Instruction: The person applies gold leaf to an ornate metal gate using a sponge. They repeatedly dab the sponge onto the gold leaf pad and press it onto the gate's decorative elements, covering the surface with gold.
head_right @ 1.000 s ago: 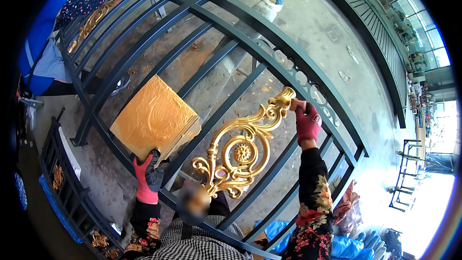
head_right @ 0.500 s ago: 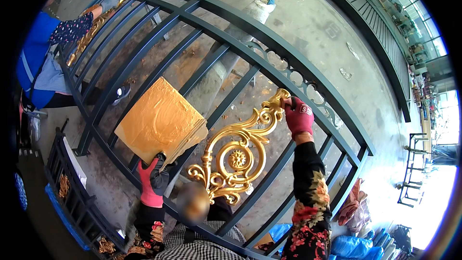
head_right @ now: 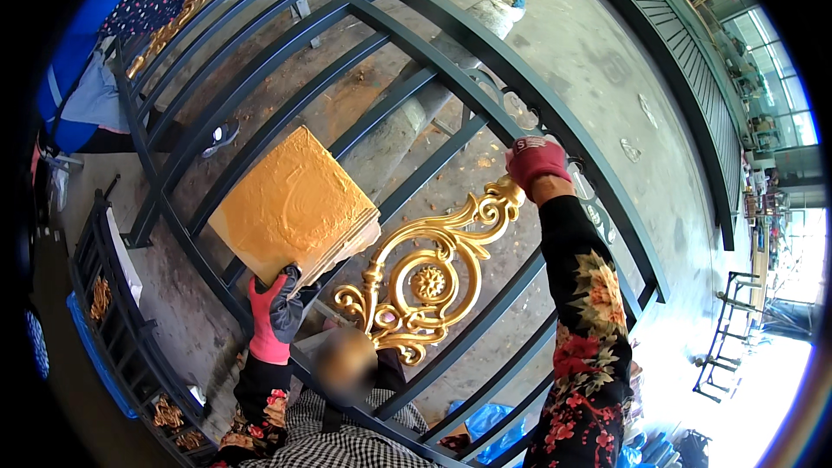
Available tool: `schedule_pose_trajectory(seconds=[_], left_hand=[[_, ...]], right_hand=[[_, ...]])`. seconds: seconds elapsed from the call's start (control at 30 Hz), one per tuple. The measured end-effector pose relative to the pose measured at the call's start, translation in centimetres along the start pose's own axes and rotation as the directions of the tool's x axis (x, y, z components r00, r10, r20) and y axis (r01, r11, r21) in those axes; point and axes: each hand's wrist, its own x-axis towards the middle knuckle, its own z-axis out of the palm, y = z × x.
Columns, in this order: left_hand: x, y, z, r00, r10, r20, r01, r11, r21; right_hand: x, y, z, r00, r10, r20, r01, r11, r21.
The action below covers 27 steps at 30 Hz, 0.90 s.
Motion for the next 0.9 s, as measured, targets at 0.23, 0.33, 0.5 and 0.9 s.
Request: schedule_pose_trajectory(seconds=[0.23, 0.33, 0.5, 0.9], left_hand=[[0.0, -0.5, -1.5, 0.991, -0.095, -0.094, 0.076, 0.98, -0.184], [0.0, -0.5, -1.8, 0.997, -0.051, -0.052, 0.044, 0.991, -0.127], [-0.1, -0.2, -2.5, 1.0, -0.003, -0.018, 0.002, 0.999, -0.046], [0.2, 1.0, -3.3, 0.992, -0.029, -0.121, 0.004, 0.979, -0.202]], right_hand=[[1.5, -2.3, -0.5, 0.996, -0.091, -0.012, 0.089, 0.989, -0.118], [1.8, -3.5, -0.1, 0.975, -0.208, 0.08, 0.221, 0.952, -0.213], [2.0, -2.5, -0.1, 0.987, -0.115, 0.112, 0.131, 0.981, -0.145], [-4.0, -3.6, 1.5, 0.934, -0.356, 0.014, 0.355, 0.926, -0.127]])
